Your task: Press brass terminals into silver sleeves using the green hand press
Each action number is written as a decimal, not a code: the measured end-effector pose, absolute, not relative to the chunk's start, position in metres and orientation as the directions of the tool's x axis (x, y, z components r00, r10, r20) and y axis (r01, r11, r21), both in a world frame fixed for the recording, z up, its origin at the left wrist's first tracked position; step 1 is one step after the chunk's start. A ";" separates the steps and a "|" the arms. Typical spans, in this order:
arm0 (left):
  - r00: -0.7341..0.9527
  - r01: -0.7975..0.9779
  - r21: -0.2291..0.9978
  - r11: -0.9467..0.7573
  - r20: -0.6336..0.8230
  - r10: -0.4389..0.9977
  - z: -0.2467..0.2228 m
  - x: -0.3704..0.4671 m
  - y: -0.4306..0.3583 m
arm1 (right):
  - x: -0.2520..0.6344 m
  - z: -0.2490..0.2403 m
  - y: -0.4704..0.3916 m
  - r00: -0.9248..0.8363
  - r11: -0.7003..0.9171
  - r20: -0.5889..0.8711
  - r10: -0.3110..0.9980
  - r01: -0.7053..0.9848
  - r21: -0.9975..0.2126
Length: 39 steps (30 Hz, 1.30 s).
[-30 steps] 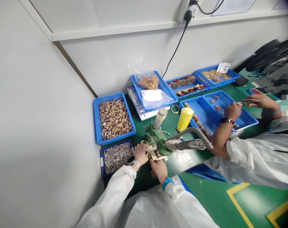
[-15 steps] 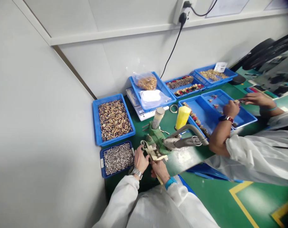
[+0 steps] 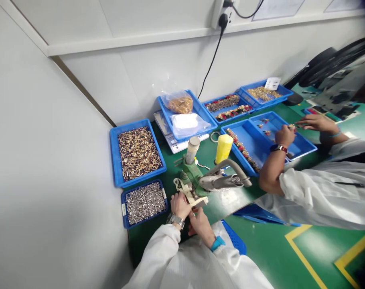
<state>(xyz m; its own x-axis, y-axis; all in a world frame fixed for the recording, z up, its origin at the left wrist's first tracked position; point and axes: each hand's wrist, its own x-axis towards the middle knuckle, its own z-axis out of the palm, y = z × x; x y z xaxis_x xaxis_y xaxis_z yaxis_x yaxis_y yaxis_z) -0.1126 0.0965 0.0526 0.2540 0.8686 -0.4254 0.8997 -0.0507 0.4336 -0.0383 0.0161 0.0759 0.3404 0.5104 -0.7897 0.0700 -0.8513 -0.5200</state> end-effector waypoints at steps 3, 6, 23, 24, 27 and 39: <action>0.286 0.872 0.486 -0.062 -0.404 0.869 0.051 -0.118 0.093 | -0.036 0.071 0.015 0.343 -0.852 -0.793 0.503 0.041 -0.523; 0.304 0.846 0.532 -0.046 -0.408 0.861 0.046 -0.125 0.093 | -0.034 0.066 0.019 0.344 -0.851 -0.797 0.496 0.008 -0.526; 0.286 0.848 0.530 -0.025 -0.417 0.863 0.045 -0.120 0.081 | -0.017 0.083 0.020 0.302 -0.862 -0.808 0.506 0.135 -0.489; 0.264 0.861 0.509 -0.012 -0.425 0.866 0.045 -0.117 0.082 | -0.014 0.083 0.021 0.298 -0.858 -0.805 0.514 0.167 -0.486; 0.220 0.893 0.450 0.003 -0.442 0.869 0.047 -0.109 0.082 | -0.006 0.079 0.024 0.289 -0.844 -0.796 0.532 0.255 -0.472; 0.077 0.942 0.313 0.123 -0.556 0.828 0.049 -0.097 0.085 | -0.011 0.052 -0.005 0.203 -0.415 -0.395 0.896 0.699 -0.583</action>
